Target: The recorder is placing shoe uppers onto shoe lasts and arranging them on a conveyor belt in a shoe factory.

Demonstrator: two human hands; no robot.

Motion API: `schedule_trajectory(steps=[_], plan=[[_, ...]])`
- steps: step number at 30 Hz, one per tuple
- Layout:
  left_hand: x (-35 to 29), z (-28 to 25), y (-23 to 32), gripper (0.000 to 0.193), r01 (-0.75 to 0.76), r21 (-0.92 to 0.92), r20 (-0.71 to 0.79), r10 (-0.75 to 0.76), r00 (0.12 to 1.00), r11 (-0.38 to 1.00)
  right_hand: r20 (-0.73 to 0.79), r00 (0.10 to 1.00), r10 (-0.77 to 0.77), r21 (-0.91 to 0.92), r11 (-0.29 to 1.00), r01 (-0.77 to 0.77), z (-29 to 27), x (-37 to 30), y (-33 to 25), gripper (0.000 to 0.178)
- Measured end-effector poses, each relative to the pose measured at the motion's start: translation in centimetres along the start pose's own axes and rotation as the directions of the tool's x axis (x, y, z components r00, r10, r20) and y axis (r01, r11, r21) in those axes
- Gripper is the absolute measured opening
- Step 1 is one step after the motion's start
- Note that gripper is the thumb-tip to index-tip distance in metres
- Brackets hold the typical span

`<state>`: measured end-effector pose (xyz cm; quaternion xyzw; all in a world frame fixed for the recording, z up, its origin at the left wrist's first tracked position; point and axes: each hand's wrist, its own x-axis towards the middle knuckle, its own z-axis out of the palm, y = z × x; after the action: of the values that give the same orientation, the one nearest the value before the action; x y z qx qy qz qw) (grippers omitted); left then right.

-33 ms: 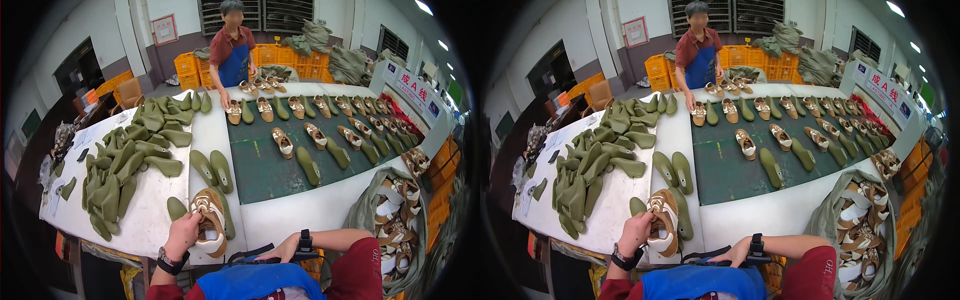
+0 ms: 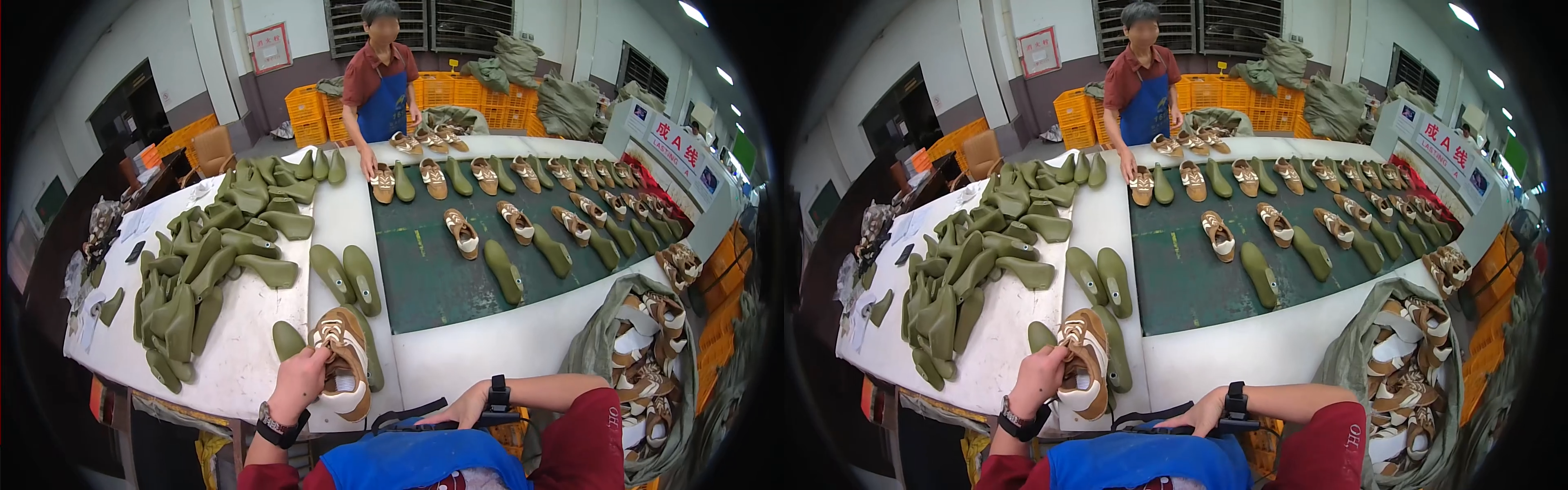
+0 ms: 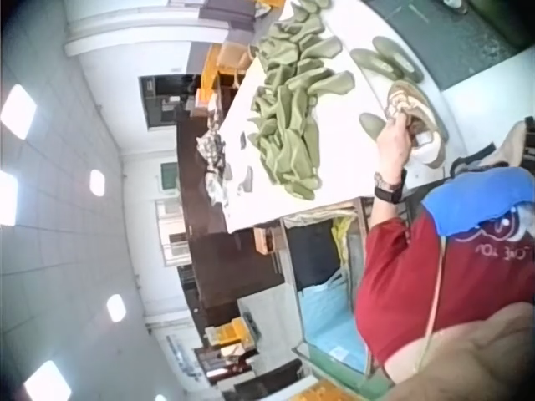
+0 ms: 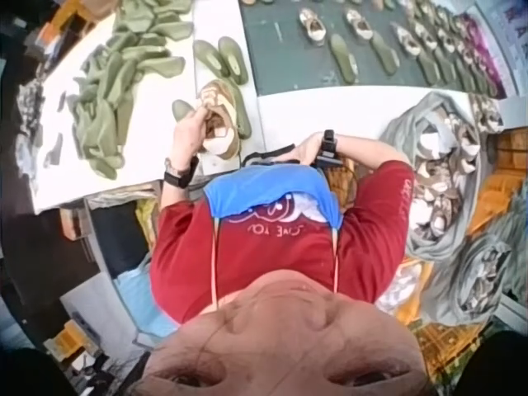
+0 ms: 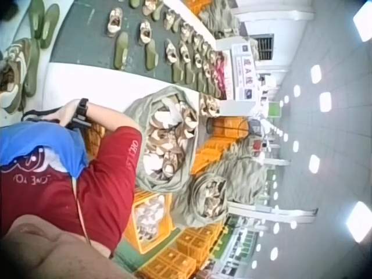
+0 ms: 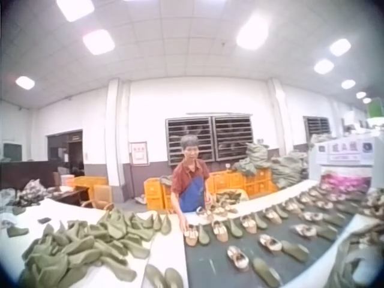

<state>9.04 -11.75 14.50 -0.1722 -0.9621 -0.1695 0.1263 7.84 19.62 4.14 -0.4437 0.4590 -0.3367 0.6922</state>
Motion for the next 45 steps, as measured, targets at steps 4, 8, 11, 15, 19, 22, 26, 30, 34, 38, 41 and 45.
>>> schedule_trajectory(steps=[4,8,11,15,19,22,26,30,34,38,41,45], plan=[[1.1,-0.1,0.0,0.007,-0.025,-0.003,0.002,0.025,1.0,1.0,-0.028,0.998,-0.061,0.028,0.998,0.062,-0.5,-0.7,-3.0,0.108],[2.0,0.0,0.0,0.007,-0.048,-0.015,0.005,0.048,0.999,0.999,-0.022,0.99,-0.138,-0.135,0.982,0.134,-2.9,-0.5,-5.6,0.116],[2.6,0.1,-0.1,0.007,-0.061,0.004,0.037,0.061,0.997,0.998,0.012,0.984,-0.178,-0.327,0.929,0.172,-5.0,0.7,-6.9,0.12],[3.5,0.0,-0.3,0.006,-0.062,0.031,0.067,0.06,0.996,0.998,0.164,0.977,-0.135,-0.315,0.931,0.182,-8.4,2.8,-7.9,0.117],[4.0,0.0,-0.8,0.007,-0.068,0.074,0.084,0.062,0.995,0.995,0.222,0.973,-0.062,-0.284,0.95,0.126,-11.2,4.7,-5.0,0.114],[4.2,-0.2,-1.0,0.007,-0.042,0.096,0.092,0.033,0.995,0.995,0.093,0.968,0.233,-0.071,0.971,-0.227,-11.1,1.2,-2.2,0.11],[4.7,0.6,-1.5,0.007,-0.03,0.101,0.08,0.022,0.997,0.994,0.092,0.966,0.242,0.171,0.952,-0.255,-7.5,-4.0,-0.6,0.105],[6.8,3.0,-0.1,0.008,-0.096,0.091,0.06,0.091,0.994,0.991,-0.21,0.968,0.133,0.136,0.985,-0.106,-5.9,-7.5,-5.0,0.104],[9.2,5.1,2.3,0.008,-0.101,0.062,0.124,0.093,0.988,0.993,-0.69,0.657,-0.303,-0.332,0.94,0.084,-6.0,-7.1,-8.7,0.088],[9.8,6.1,4.5,0.006,-0.135,-0.019,0.155,0.137,0.978,0.991,-0.784,0.349,-0.513,-0.589,0.792,-0.16,-4.7,-4.8,-7.9,0.059],[9.2,5.8,4.9,0.006,-0.12,0.014,0.198,0.115,0.974,0.993,-0.745,0.451,-0.491,-0.624,0.752,-0.214,-5.3,-3.2,-6.7,0.044],[7.7,5.4,4.5,0.024,-0.011,-0.042,0.124,0.016,0.992,0.999,-0.675,0.536,-0.507,-0.65,0.753,-0.106,-6.7,-2.3,-7.4,0.037]])
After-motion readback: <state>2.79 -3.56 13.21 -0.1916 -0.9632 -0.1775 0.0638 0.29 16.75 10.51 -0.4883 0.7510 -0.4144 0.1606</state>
